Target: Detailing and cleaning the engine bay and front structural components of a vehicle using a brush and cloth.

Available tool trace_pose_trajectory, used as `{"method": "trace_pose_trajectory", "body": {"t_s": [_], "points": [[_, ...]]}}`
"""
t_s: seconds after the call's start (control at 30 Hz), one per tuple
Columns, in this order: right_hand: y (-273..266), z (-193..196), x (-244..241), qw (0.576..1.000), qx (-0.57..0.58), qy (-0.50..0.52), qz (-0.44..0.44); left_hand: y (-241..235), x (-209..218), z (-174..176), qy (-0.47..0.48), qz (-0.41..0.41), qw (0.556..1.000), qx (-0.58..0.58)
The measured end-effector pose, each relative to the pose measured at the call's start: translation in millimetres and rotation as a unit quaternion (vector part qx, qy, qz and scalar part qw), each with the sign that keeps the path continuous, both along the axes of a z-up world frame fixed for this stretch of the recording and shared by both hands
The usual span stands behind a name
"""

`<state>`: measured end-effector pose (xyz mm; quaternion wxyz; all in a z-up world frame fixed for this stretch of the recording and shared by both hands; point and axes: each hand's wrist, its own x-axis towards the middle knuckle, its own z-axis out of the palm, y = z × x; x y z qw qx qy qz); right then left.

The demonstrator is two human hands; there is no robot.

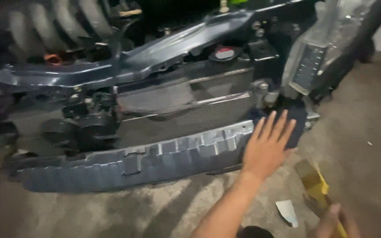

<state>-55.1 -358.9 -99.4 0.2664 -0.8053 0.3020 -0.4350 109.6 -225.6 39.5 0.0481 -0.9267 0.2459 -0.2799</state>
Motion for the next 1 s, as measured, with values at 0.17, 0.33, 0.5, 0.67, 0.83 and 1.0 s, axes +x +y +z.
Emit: {"method": "trace_pose_trajectory", "body": {"t_s": [0.17,0.33,0.5,0.67,0.83,1.0], "points": [[5.2,95.0,25.3,0.984,0.167,0.039,0.037,53.9,-31.3,-8.2,0.006,0.016,0.999,-0.029],[-63.3,122.3,121.4,0.960,0.277,0.045,-0.015,83.8,-57.2,-15.2,0.030,0.101,0.992,-0.070],[-63.1,206.2,176.5,0.936,0.312,0.012,0.160,69.4,-55.4,-14.6,0.044,0.125,0.987,-0.089],[-118.1,180.0,213.6,0.965,0.161,-0.012,0.207,64.9,-53.5,-21.5,0.033,0.134,0.988,-0.072],[-141.5,173.3,242.1,0.926,0.294,-0.067,0.225,46.6,-45.7,-13.6,0.022,0.113,0.992,-0.054],[-107.0,240.9,210.6,0.850,0.439,-0.011,0.290,2.5,-19.9,-1.8,0.048,-0.046,0.993,-0.094]]}}
